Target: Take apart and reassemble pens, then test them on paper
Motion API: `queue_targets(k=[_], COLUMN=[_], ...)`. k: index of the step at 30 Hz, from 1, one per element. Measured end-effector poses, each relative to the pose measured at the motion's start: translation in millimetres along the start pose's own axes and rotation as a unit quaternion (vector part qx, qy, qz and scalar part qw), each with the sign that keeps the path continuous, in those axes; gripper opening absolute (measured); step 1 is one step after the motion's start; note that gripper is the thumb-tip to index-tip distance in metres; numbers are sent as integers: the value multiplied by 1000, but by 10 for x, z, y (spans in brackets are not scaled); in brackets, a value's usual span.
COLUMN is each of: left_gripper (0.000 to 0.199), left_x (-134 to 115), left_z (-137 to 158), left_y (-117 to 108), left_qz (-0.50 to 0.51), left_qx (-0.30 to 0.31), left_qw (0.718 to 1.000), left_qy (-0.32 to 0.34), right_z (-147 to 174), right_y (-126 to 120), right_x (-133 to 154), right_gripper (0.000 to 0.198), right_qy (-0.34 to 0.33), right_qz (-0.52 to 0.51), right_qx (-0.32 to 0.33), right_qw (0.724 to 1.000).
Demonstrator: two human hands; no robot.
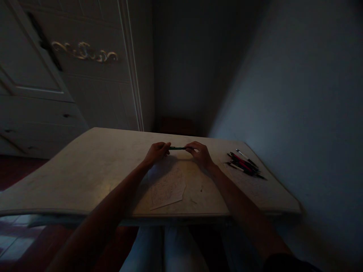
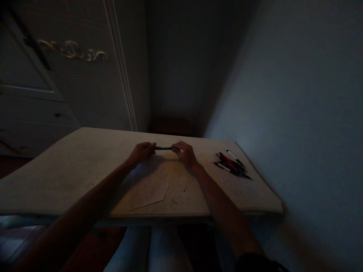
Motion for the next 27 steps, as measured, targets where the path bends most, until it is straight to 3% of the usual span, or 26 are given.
queue_targets(k=[4, 7, 10, 12, 16, 21, 24, 27], left_gripper=[34, 45, 61, 56, 55, 38, 51, 58], left_x=[-24, -54, -67, -42, 47, 24, -30, -44], left_z=[-4, 4, 4, -3, -15, -9, -2, -3], left_y=[1, 15, 8, 9, 66, 53, 39, 32], left_qz=[49, 106, 97, 60, 62, 82, 112, 87], left_qx=[-6, -3, -33, -42, 32, 35, 24, -9], left_qw=[996, 990, 992, 996, 998, 994, 988, 992], left_qy=[69, 88, 79, 52, -1, 70, 105, 90], right_z=[1, 3, 5, 4, -1, 1, 6, 6], right_y=[6, 7, 4, 2, 9, 17, 12, 1], right_x=[-11, 6, 32, 42, 35, 28, 47, 60], right_gripper=[11, 12, 12, 11, 11, 11, 11, 12], right_qy=[-1, 7, 13, 9, -6, -2, -1, -1], right_qz=[2, 4, 7, 8, 9, 13, 11, 14], right_qx=[3, 2, -1, -2, 3, 7, 5, -2], right_qw=[1000, 1000, 1000, 1000, 1000, 1000, 1000, 1000])
Point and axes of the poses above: each hand's wrist, its own z-axis away from the middle knuckle, its own y-axis out of the palm, x = y × z, the point moved 3 cm from there along -z, towards the middle knuckle, and after that the axes turned 3 degrees about y, right-handed, at the moved point
